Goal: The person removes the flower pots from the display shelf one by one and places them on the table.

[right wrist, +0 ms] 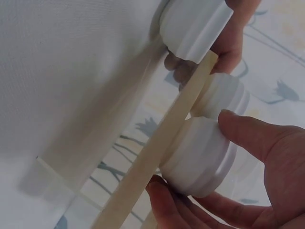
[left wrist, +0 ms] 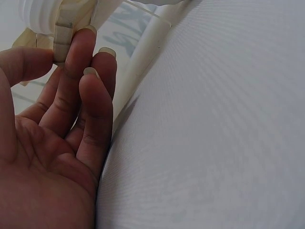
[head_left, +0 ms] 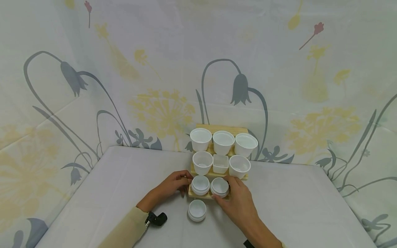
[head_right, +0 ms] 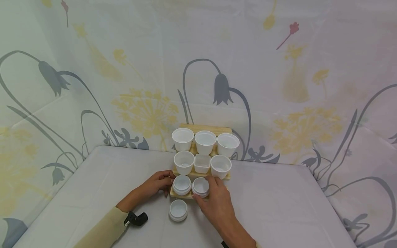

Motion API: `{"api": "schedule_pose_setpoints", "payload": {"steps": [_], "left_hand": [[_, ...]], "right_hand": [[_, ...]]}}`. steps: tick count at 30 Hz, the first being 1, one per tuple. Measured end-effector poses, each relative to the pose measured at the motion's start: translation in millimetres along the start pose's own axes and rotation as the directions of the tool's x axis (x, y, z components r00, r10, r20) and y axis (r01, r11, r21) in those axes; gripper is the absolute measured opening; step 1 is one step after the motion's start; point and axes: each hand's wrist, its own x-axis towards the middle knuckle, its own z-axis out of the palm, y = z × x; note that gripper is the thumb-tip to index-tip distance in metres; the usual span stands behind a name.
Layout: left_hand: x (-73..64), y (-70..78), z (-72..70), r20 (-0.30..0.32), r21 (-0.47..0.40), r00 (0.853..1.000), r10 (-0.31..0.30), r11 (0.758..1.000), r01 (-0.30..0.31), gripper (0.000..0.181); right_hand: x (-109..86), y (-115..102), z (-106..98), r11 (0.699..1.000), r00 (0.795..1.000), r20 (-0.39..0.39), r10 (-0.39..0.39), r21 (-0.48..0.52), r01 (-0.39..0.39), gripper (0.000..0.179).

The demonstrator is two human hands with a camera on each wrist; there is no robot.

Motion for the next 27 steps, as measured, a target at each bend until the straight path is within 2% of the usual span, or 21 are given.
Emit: {"api": "schedule_pose_setpoints", "payload": {"steps": [13,27], "left_hand": [[0.3,-1.3,-0.7,0.008,-0.003,1.0,0.014,1.0,-0.014,0.021],[1.1,-2.6,-1.6,-0.001,0.007,1.0,0.003,1.0,-0.003,0.022]], "right_hand": [[-1.8,-1.7,-2.2,1.0,1.0,0.012,0.003,-0.008,-0.003,0.054],[-4.5,-6.9,-8.2,1.0,0.999,0.034,-0.003,-0.025,0.004,0.056]]}}
